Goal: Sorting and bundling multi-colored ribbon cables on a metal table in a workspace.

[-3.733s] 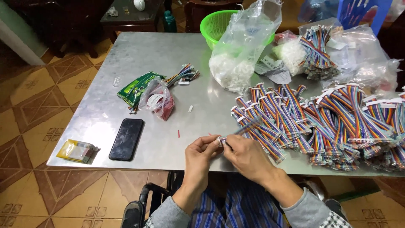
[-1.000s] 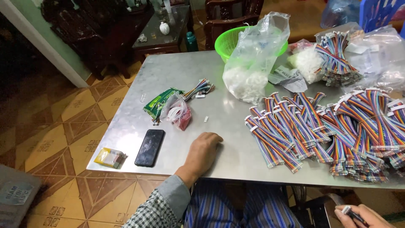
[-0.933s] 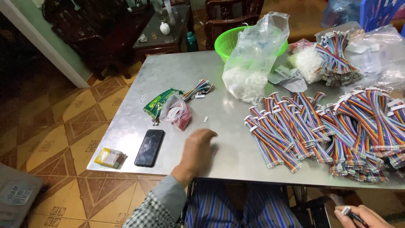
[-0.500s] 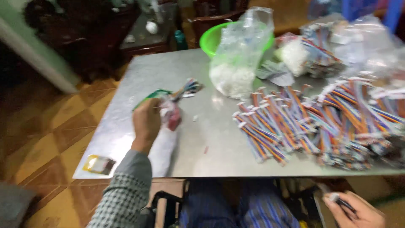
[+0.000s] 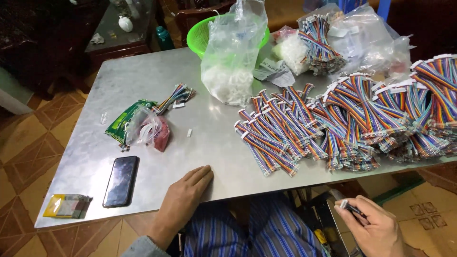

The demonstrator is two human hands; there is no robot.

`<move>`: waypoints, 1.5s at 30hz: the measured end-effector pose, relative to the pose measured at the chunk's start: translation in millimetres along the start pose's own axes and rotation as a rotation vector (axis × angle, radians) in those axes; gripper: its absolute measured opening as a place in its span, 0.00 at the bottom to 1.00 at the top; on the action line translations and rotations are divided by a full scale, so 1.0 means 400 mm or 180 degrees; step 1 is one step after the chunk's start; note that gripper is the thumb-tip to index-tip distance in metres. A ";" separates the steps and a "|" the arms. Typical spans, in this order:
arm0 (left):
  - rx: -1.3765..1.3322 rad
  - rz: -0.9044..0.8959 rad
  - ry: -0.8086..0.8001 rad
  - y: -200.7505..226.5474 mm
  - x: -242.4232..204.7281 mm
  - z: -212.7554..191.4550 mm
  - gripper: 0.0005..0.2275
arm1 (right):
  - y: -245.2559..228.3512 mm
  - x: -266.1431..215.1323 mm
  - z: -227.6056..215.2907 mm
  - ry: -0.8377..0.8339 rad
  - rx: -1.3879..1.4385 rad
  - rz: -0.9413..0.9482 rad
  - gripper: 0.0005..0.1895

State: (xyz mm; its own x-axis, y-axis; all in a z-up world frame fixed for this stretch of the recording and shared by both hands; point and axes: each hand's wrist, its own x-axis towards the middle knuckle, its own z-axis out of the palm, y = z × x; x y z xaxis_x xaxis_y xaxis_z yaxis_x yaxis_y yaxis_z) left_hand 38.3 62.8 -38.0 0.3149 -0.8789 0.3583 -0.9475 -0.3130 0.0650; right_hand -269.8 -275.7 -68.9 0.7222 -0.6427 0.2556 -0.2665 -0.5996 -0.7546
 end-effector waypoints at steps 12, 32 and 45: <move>-0.0324 -0.0470 0.0351 0.005 0.051 -0.019 0.07 | -0.021 0.000 -0.005 0.0129 -0.0278 -0.0102 0.08; -0.0898 -0.1589 0.1376 0.024 0.052 -0.094 0.18 | -0.222 0.167 0.139 -0.1623 -0.0085 -0.0855 0.20; 0.0049 -0.1894 0.1737 0.058 -0.019 0.001 0.40 | -0.408 0.432 0.612 -0.0839 -0.0117 -0.2011 0.30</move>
State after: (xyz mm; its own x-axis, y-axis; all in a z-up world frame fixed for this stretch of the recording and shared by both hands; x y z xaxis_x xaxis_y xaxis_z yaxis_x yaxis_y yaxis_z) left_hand 13.9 61.9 -39.6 0.6915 -0.2648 0.6721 -0.6273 -0.6816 0.3768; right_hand 54.8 -172.1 -49.3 0.8762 -0.0297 0.4810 0.2388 -0.8401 -0.4869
